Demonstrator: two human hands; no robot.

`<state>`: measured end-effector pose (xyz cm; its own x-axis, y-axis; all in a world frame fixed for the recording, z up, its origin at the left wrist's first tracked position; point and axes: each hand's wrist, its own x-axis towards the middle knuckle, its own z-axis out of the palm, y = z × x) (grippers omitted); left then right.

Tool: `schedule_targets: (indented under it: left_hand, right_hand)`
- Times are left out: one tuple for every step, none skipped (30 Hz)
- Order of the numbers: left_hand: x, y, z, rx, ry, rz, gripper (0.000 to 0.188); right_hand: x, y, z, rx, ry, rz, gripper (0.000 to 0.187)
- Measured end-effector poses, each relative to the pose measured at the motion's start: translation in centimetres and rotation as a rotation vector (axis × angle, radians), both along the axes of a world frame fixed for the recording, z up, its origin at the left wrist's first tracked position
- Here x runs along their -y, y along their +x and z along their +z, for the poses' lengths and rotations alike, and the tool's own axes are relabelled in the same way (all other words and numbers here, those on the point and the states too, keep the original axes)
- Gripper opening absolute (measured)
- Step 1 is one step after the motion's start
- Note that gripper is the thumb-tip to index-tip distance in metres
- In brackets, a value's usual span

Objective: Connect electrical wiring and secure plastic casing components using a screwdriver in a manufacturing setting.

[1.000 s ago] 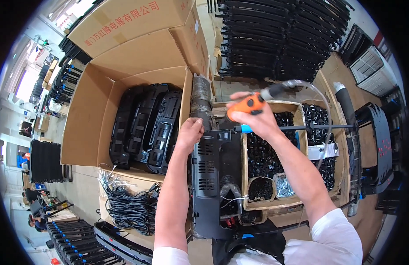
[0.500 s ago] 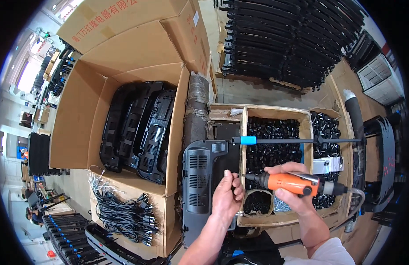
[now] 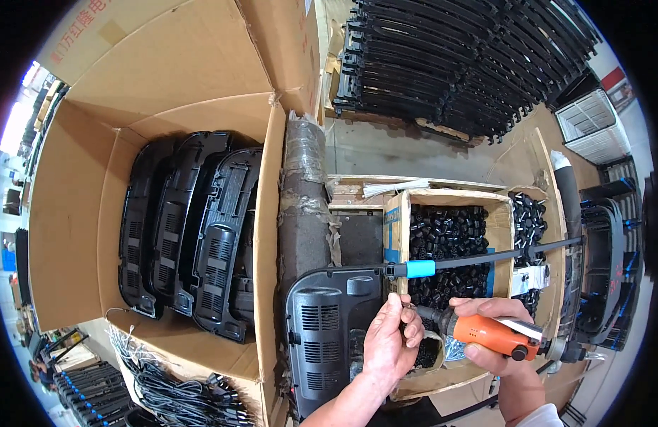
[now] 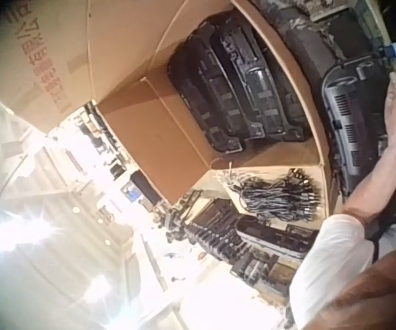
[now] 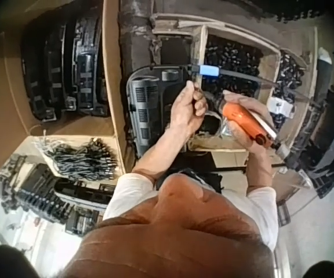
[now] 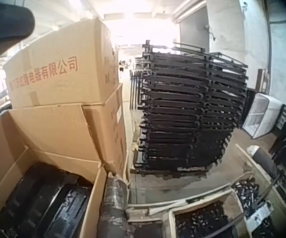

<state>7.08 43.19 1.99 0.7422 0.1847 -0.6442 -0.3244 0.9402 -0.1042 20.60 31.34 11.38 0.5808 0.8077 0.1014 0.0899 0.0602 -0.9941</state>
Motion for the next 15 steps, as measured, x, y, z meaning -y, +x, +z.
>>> schedule_targets:
  left_hand:
    - [0.0,0.1,-0.2,0.016,-0.029,0.016,0.028]
    - [-0.2,0.2,-0.3,0.014,-0.029,0.014,0.028]
    - [-0.4,0.3,-0.4,0.019,-0.023,0.022,0.028]
    - [-0.6,0.4,-0.4,0.025,-0.015,0.030,0.028]
    - [-0.8,0.6,-0.3,0.029,-0.017,0.031,0.028]
    - [-1.0,0.8,-0.1,0.018,-0.026,0.046,0.028]
    - [-1.1,0.9,0.2,0.011,-0.034,0.060,0.028]
    - [-0.9,0.6,-0.6,0.103,-0.072,0.097,0.031]
    - [-0.8,0.6,-0.8,0.111,-0.071,0.101,0.031]
    - [-0.8,0.8,-1.0,0.147,-0.077,0.134,0.034]
    - [-0.8,1.0,-0.9,0.185,-0.083,0.168,0.036]
    - [-0.7,0.9,-0.4,0.184,-0.036,0.176,0.036]
    - [-0.5,0.7,-0.1,0.192,-0.036,0.179,0.036]
    - [-0.2,0.6,0.2,0.057,0.001,0.132,0.035]
    - [0.1,0.4,0.6,-0.077,0.038,0.084,0.034]
  right_hand:
    - [-0.3,0.2,0.0,0.003,-0.015,0.019,0.051]
    - [-0.6,0.3,0.1,0.001,-0.015,0.017,0.051]
    - [-1.1,0.4,0.3,0.018,-0.031,0.029,0.050]
    - [-1.5,0.5,0.4,0.036,-0.045,0.043,0.050]
    - [-1.9,0.7,0.6,0.039,-0.047,0.044,0.050]
    - [-2.4,0.9,0.8,0.075,-0.079,0.058,0.050]
    - [-2.6,0.9,1.1,0.113,-0.109,0.071,0.050]
    - [-2.8,0.7,1.1,0.096,-0.119,0.050,0.051]
    - [-3.1,0.9,1.3,0.147,-0.152,0.068,0.050]
    - [-3.7,0.7,1.4,0.171,-0.161,0.054,0.049]
    - [-4.2,0.6,1.5,0.196,-0.171,0.040,0.049]
    - [-4.4,0.9,1.4,0.265,-0.198,0.078,0.051]
    - [-5.3,0.9,1.8,0.358,-0.215,0.090,0.053]
    - [-6.0,0.7,1.7,0.303,-0.214,0.078,0.053]
    - [-6.4,0.5,1.4,0.249,-0.213,0.066,0.053]
